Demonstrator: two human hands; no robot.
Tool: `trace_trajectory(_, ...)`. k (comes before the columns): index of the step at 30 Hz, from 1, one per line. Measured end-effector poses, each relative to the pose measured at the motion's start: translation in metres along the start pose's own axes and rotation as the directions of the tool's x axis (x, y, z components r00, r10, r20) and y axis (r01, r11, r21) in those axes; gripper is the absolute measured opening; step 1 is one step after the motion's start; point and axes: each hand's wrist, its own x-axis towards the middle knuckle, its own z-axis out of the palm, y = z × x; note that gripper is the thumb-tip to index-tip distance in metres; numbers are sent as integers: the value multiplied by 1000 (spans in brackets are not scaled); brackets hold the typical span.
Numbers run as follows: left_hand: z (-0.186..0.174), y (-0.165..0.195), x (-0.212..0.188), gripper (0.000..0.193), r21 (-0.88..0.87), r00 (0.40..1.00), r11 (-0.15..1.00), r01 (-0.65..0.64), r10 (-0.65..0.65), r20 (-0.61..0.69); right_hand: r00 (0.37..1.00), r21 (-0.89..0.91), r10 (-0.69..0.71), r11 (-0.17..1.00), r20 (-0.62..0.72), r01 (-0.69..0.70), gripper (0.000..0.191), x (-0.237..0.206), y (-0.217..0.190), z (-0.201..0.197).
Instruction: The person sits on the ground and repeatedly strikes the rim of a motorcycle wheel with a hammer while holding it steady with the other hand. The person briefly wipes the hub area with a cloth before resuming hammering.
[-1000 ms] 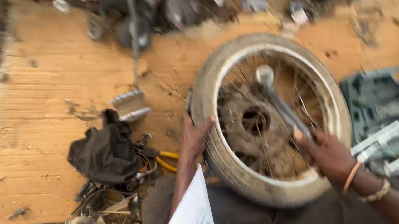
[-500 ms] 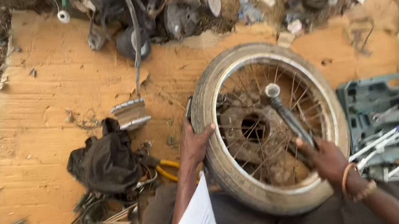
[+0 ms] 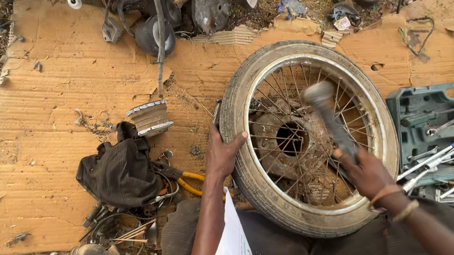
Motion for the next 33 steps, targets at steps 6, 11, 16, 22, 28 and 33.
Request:
trace_trajectory(6, -2, 8, 0, 126, -249, 990, 960, 129, -113, 80, 975, 438, 192, 871, 115, -223, 47, -49, -27, -6)
trace_trajectory(11, -5, 12, -5, 126, -179, 998, 983, 40, -32, 44, 982, 544, -112, 820, -155, 179, 46, -91, -56, -53)
trace_trajectory(16, -5, 13, -8, 122, -215, 997, 975, 62, -52, 52, 855, 84, -304, 925, -421, 371, 38, -45, -49, -28)
trace_trajectory(22, -5, 17, -10, 107, -244, 993, 962, -121, 120, -18, 968, 218, 242, 943, 67, -251, 50, -25, 6, -11)
trace_trajectory(28, -4, 13, -11, 111, -212, 1000, 977, 12, -12, 0, 976, 594, 201, 776, 85, -212, 50, -70, 98, -19)
trace_trajectory(33, 3, 7, -8, 85, -472, 998, 882, -8, 34, 47, 909, 614, 404, 693, 102, -377, 45, -98, 209, 26)
